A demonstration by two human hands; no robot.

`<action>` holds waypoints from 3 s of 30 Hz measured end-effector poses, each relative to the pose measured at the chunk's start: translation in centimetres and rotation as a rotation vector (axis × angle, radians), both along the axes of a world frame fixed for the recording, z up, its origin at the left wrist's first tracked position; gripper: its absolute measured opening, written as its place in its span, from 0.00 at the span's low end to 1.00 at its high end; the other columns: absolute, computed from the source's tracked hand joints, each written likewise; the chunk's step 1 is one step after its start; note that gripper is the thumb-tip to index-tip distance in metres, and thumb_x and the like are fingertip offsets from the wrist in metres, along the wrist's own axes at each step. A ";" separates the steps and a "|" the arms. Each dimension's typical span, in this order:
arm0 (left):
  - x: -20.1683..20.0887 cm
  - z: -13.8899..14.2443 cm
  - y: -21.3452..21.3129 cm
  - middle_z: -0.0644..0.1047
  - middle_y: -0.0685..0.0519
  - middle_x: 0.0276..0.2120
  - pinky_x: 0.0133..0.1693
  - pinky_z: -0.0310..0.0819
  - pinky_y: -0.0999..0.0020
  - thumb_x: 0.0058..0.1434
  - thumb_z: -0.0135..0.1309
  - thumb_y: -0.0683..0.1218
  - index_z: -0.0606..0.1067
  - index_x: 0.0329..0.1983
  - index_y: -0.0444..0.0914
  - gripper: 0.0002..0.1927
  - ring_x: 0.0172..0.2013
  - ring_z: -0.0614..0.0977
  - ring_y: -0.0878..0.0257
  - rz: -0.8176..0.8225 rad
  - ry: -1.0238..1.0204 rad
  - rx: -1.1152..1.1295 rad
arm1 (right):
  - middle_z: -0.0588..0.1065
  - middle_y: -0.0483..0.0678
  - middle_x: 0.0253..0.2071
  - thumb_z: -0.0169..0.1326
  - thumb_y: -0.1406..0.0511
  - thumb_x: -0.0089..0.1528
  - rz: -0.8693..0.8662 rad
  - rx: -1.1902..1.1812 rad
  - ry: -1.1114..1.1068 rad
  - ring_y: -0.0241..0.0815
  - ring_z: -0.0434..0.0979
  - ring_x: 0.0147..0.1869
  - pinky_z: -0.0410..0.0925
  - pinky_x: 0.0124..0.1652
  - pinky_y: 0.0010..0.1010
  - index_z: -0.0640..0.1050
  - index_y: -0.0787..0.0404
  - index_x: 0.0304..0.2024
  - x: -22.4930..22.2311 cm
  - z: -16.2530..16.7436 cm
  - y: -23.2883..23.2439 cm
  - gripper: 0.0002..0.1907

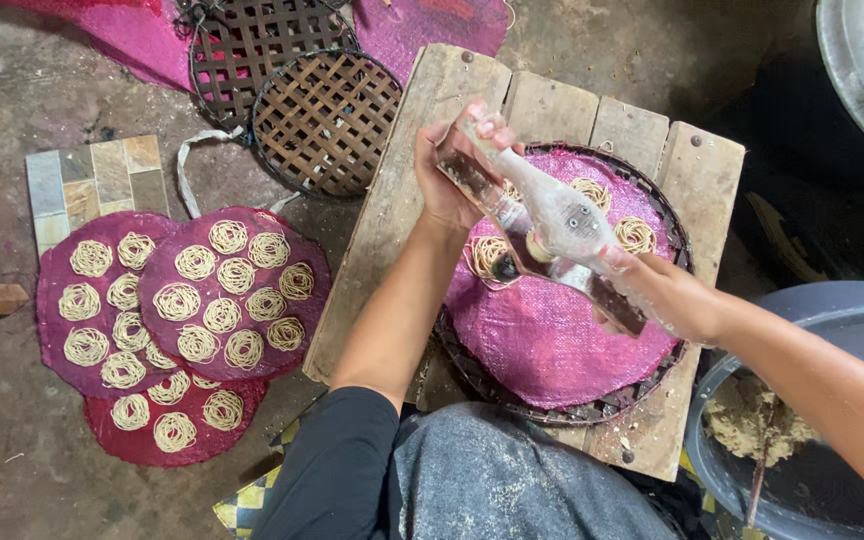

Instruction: The person sits on the floor and uses a manual dough extruder press to squeeze dough into thin noodle strands, forming round noodle nests on pink mesh mats. They reload dough into the press from a basin, cut strands free by hand, and stack finished mats of noodle nests aside.

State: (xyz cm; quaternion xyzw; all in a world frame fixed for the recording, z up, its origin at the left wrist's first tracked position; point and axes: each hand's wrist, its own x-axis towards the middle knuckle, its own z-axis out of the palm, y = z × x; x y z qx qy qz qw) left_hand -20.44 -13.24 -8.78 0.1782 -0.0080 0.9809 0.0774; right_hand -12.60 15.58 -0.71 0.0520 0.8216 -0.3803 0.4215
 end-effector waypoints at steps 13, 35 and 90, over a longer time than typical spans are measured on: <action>-0.8 -1.0 0.2 0.76 0.50 0.41 0.49 0.69 0.63 0.68 0.41 0.58 0.66 0.60 0.42 0.22 0.36 0.75 0.61 -0.227 -0.406 -1.118 | 0.72 0.58 0.64 0.37 0.44 0.67 0.014 0.068 0.266 0.50 0.70 0.69 0.61 0.65 0.40 0.65 0.67 0.69 -1.6 -1.0 1.8 0.40; 4.4 2.5 2.7 0.73 0.47 0.60 0.69 0.62 0.52 0.68 0.40 0.72 0.62 0.73 0.35 0.44 0.64 0.73 0.54 -0.173 0.075 -0.186 | 0.77 0.53 0.43 0.35 0.39 0.62 -0.045 -0.495 -0.185 0.44 0.76 0.43 0.69 0.43 0.36 0.70 0.64 0.63 3.4 1.0 4.3 0.43; 3.9 -2.4 6.4 0.81 0.54 0.55 0.30 0.73 0.71 0.70 0.40 0.51 0.60 0.75 0.48 0.29 0.33 0.79 0.69 0.243 0.472 -2.270 | 0.75 0.47 0.31 0.43 0.42 0.68 -0.286 -0.272 0.514 0.33 0.70 0.30 0.65 0.31 0.28 0.74 0.66 0.61 0.4 -3.2 8.7 0.37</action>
